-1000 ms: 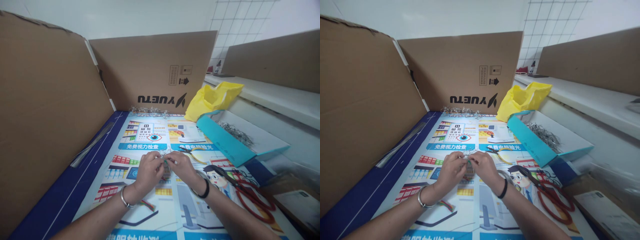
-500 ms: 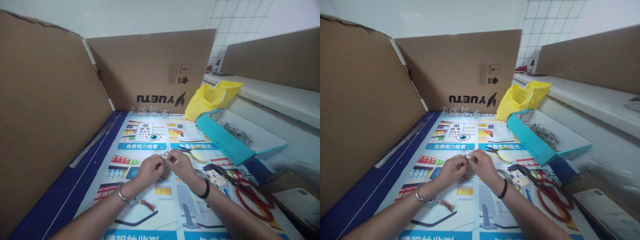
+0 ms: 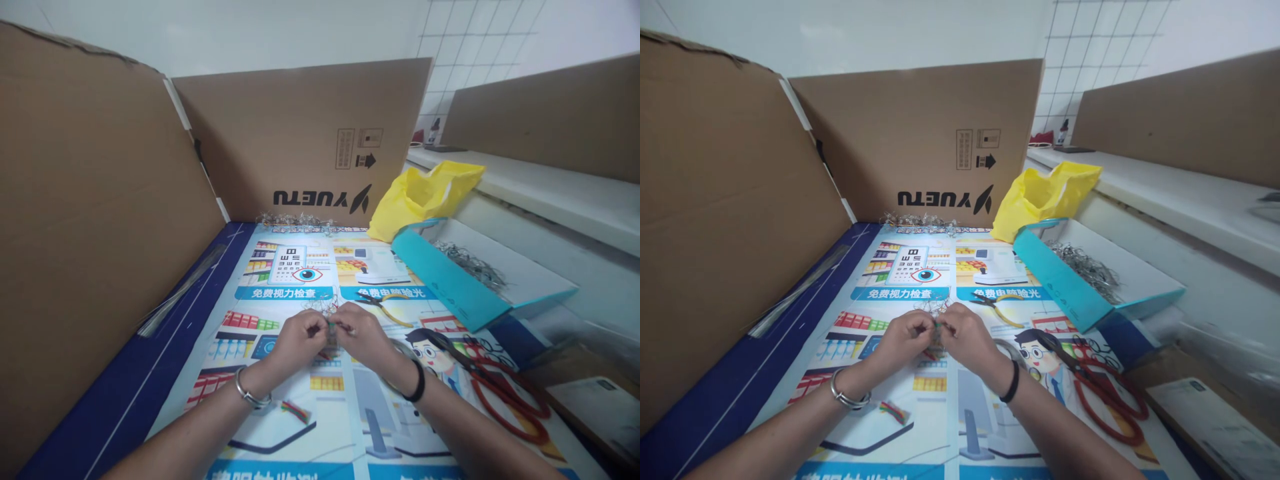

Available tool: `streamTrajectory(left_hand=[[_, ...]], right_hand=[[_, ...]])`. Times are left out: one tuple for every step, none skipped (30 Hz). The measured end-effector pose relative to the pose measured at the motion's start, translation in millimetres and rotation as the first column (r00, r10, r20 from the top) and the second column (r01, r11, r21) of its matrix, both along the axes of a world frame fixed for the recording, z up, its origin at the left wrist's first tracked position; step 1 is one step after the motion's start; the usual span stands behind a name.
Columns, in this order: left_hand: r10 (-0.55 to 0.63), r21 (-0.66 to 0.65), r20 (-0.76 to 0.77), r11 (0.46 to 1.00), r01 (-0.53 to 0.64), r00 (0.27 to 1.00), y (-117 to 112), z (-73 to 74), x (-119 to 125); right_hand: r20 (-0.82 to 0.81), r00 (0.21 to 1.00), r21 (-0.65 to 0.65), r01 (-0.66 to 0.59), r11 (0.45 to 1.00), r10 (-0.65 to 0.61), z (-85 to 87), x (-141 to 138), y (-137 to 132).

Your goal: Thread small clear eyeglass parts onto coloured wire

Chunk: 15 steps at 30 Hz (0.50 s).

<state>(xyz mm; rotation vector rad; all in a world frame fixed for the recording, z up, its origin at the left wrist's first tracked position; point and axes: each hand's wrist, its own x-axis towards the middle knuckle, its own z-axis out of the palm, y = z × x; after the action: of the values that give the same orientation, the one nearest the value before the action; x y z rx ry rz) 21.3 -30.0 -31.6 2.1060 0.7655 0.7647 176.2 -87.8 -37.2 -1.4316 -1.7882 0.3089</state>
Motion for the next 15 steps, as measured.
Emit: streamTrajectory(left_hand=[[0.001,0.002,0.002,1.0,-0.001,1.0,0.2,-0.4,-0.1],[0.002,0.003,0.006,1.0,-0.002,1.0,0.4,-0.9,-0.1],[0.003,0.003,0.01,1.0,-0.003,1.0,0.6,-1.5,-0.1],[0.003,0.004,0.013,1.0,-0.003,1.0,0.8,-2.1,0.0],[0.003,0.005,0.014,1.0,-0.004,1.0,0.8,-2.8,0.1],[0.003,0.006,0.013,1.0,-0.003,1.0,0.8,-3.4,0.2],[0.002,0.009,0.013,1.0,-0.003,1.0,0.6,-3.9,0.4],[0.001,0.013,0.012,1.0,-0.001,1.0,0.2,-4.4,0.5],[0.0,0.018,0.013,1.0,0.0,1.0,-0.3,-4.6,0.7],[-0.002,0.021,0.014,1.0,0.002,1.0,-1.0,-4.6,0.8],[-0.007,0.022,0.014,1.0,0.007,1.0,-1.6,-4.3,0.8],[-0.011,0.021,0.011,1.0,0.011,1.0,-2.2,-3.5,0.6],[-0.011,0.018,0.011,1.0,0.011,1.0,-2.5,-2.5,0.1],[-0.007,0.013,0.015,1.0,0.006,1.0,-2.6,-1.0,-0.6],[0.002,0.009,0.02,1.0,-0.003,1.0,-2.3,0.6,-1.7]], right_hand=[[0.002,1.0,0.005,-0.007,1.0,0.007,-0.2,0.1,-0.2],[0.006,1.0,0.009,-0.011,1.0,0.011,-0.3,0.2,-0.4],[0.012,1.0,0.011,-0.014,1.0,0.014,-0.4,0.1,-0.4],[0.015,1.0,0.013,-0.015,1.0,0.015,-0.5,-0.1,-0.4],[0.015,1.0,0.015,-0.013,1.0,0.013,-0.7,-0.5,-0.4],[0.014,1.0,0.016,-0.01,1.0,0.01,-1.0,-0.8,-0.3],[0.012,1.0,0.017,-0.003,1.0,0.003,-1.4,-1.2,-0.2],[0.01,1.0,0.019,0.007,1.0,-0.007,-1.9,-1.6,-0.1],[0.011,1.0,0.02,0.018,1.0,-0.018,-2.3,-1.9,0.0],[0.013,0.999,0.021,0.029,0.999,-0.029,-2.6,-2.1,-0.1],[0.019,0.999,0.021,0.036,0.999,-0.037,-2.8,-2.3,-0.3],[0.023,0.999,0.023,0.045,0.999,-0.046,-2.9,-2.4,-0.6],[0.024,0.998,0.028,0.054,0.998,-0.055,-2.8,-2.5,-1.1],[0.025,0.998,0.032,0.06,0.998,-0.061,-2.5,-2.4,-1.8],[0.026,0.997,0.035,0.066,0.997,-0.067,-2.1,-2.3,-2.6]])
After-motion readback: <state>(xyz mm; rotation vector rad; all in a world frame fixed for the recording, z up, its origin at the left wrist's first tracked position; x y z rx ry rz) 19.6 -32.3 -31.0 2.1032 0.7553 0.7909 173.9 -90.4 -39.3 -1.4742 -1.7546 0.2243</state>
